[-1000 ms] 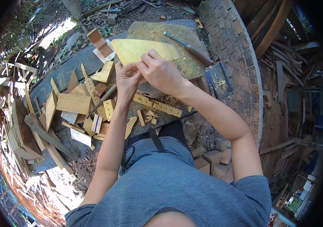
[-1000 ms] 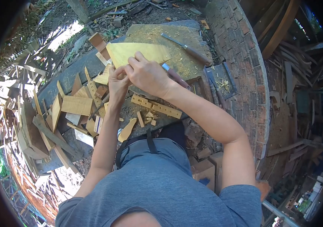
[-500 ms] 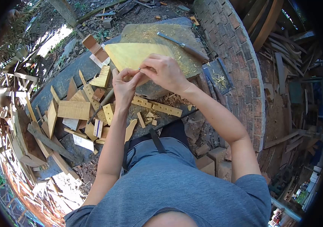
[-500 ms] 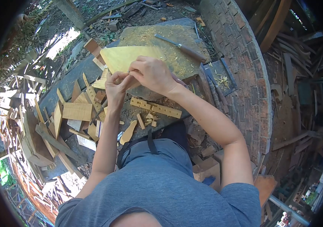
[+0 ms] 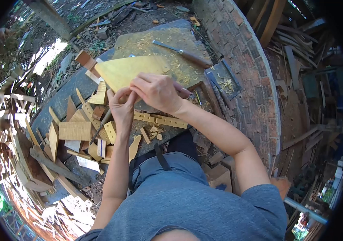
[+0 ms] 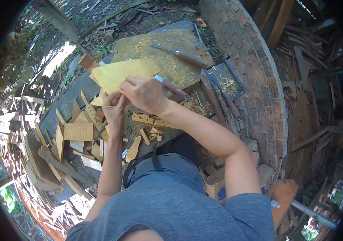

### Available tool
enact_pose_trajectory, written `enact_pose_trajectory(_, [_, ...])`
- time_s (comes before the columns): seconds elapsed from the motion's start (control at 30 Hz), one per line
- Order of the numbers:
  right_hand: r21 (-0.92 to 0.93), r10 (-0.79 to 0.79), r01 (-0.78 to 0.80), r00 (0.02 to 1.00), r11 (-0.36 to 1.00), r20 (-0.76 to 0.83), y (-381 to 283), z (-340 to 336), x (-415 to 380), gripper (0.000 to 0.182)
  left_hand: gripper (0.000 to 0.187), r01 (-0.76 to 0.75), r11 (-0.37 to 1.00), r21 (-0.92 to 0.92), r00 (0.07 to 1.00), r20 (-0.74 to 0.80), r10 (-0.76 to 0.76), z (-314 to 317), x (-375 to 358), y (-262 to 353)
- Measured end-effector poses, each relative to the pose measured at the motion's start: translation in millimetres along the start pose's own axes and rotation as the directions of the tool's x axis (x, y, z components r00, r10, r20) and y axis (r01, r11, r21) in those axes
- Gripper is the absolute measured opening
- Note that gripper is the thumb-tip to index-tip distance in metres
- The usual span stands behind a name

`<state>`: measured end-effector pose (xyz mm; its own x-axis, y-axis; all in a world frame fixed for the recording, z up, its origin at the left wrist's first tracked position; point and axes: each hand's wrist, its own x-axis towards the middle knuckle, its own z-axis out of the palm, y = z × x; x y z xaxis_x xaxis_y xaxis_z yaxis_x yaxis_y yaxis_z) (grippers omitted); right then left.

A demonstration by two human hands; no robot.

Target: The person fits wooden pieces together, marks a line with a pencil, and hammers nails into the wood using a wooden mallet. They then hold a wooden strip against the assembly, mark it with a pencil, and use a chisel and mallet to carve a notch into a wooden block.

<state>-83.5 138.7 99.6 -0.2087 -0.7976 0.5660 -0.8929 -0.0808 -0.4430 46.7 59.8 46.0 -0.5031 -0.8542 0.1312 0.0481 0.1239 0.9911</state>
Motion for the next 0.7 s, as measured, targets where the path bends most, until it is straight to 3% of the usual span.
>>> enact_pose_trajectory(0.07, [0.010, 0.026, -0.026, 1.000, 1.000, -0.008, 2, 2, -6, 0.009, 0.010, 0.021, 1.000, 0.005, 0.999, 0.027, -0.021, -3, 1, -5])
enact_pose_trajectory(0.17, [0.204, 0.009, 0.028, 0.984, 0.979, -0.177, 5, -10, -14, 0.018, 0.009, 0.015, 1.000, 0.012, 1.000, 0.020, -0.015, 3, 1, 2])
enact_pose_trajectory(0.2, [0.165, 0.177, -0.134, 0.943, 0.977, -0.281, 14, -18, -24, 0.019, 0.009, 0.009, 0.999, 0.041, 1.000, 0.017, -0.010, 3, 1, 5])
enact_pose_trajectory(0.23, [0.147, 0.324, -0.289, 0.866, 0.946, -0.381, 29, -27, -38, 0.020, 0.009, 0.017, 0.999, 0.044, 1.000, 0.008, -0.018, 4, 1, 8])
enact_pose_trajectory(0.27, [0.283, 0.601, -0.532, 0.670, 0.798, -0.436, 56, -33, -64, 0.022, 0.009, 0.018, 0.999, 0.051, 1.000, 0.009, -0.019, 4, 1, 12])
enact_pose_trajectory(0.33, [0.140, 0.739, -0.797, 0.459, 0.587, -0.493, 127, -36, -143, 0.025, 0.009, 0.022, 0.996, 0.085, 1.000, -0.011, -0.021, 3, -1, 13])
enact_pose_trajectory(0.37, [-0.196, 0.735, -0.854, 0.516, 0.482, -0.439, 166, -34, -198, 0.035, 0.010, 0.036, 0.995, 0.092, 0.999, -0.004, -0.036, 3, -2, 10])
enact_pose_trajectory(0.4, [-0.391, 0.848, -0.865, 0.441, 0.314, -0.293, 195, -28, -248, 0.052, 0.010, 0.045, 0.994, 0.101, 0.999, 0.001, -0.046, 3, -1, 10])
enact_pose_trajectory(0.43, [-0.478, 0.956, -0.867, 0.246, 0.142, -0.161, 198, -26, -271, 0.066, 0.011, 0.041, 0.995, 0.094, 0.999, 0.005, -0.041, 4, -1, 13])
enact_pose_trajectory(0.47, [-0.510, 0.989, -0.860, 0.078, 0.003, -0.127, 186, -24, -270, 0.072, 0.012, 0.060, 0.994, 0.095, 0.998, 0.005, -0.060, 4, -1, 11])
enact_pose_trajectory(0.5, [-0.601, 0.959, -0.796, 0.223, 0.075, -0.175, 181, -17, -285, 0.073, 0.012, 0.053, 0.996, 0.068, 0.999, -0.001, -0.053, 5, -2, 10])
enact_pose_trajectory(0.6, [-0.583, 0.974, -0.794, 0.227, 0.174, -0.020, 182, -7, -295, 0.076, 0.013, 0.052, 0.995, 0.082, 0.999, -0.014, -0.051, 6, -1, 12])
enact_pose_trajectory(0.63, [-0.569, 0.925, -0.776, 0.375, 0.272, -0.070, 175, 0, -298, 0.064, 0.013, 0.060, 0.993, 0.100, 0.998, 0.001, -0.060, 7, -2, 14])
enact_pose_trajectory(0.7, [-0.476, 0.934, -0.840, 0.345, 0.261, -0.097, 176, 3, -307, 0.059, 0.013, 0.084, 0.995, 0.062, 0.996, -0.001, -0.084, 10, 0, 16])
